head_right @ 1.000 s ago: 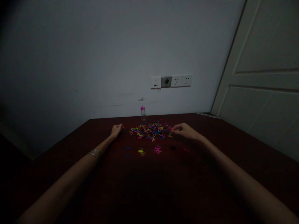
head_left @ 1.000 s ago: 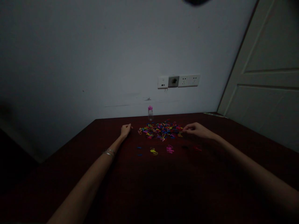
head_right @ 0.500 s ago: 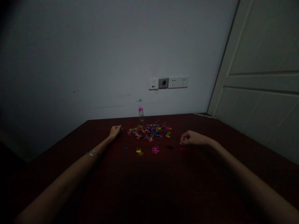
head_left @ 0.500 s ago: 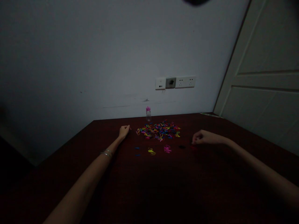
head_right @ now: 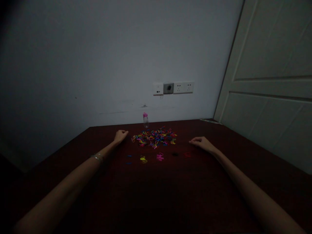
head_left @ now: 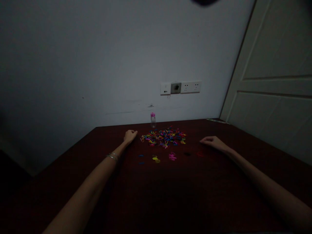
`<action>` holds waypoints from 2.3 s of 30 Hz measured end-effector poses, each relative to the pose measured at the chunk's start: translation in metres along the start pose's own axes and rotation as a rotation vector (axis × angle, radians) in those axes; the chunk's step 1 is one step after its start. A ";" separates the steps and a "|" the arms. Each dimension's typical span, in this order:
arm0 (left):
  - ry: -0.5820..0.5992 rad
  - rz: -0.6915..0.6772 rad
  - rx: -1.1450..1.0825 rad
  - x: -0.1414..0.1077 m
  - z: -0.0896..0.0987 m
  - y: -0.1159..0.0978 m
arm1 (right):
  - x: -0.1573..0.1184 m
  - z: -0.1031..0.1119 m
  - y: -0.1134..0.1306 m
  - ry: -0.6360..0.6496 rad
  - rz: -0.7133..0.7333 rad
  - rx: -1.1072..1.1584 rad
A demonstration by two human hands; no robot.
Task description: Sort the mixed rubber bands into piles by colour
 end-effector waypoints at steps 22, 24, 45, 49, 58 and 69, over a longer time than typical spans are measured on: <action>0.552 -0.934 0.349 -0.089 -0.114 -0.230 | -0.013 -0.001 0.010 -0.123 0.087 -0.030; 0.545 -0.934 0.393 -0.090 -0.115 -0.231 | -0.012 -0.002 0.008 -0.118 0.084 -0.030; 0.542 -0.840 0.097 -0.078 -0.052 -0.189 | -0.011 -0.001 0.006 -0.108 0.077 -0.030; 0.562 -0.790 0.063 -0.088 -0.022 -0.166 | -0.010 -0.001 0.006 -0.106 0.100 -0.022; 0.740 -0.647 -0.041 -0.125 0.003 -0.114 | -0.010 -0.001 0.003 -0.106 0.076 -0.037; 0.810 -0.450 -0.112 -0.136 0.012 -0.081 | -0.009 -0.001 0.002 -0.116 0.085 -0.060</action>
Point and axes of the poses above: each hand's wrist, its own x-axis towards the middle knuckle, its own z-axis out of the back of the hand, y = z × x, the point moved 8 cm from there along x, towards the middle knuckle, and after that the axes turned 13 degrees about -z, right-handed, at the moved point
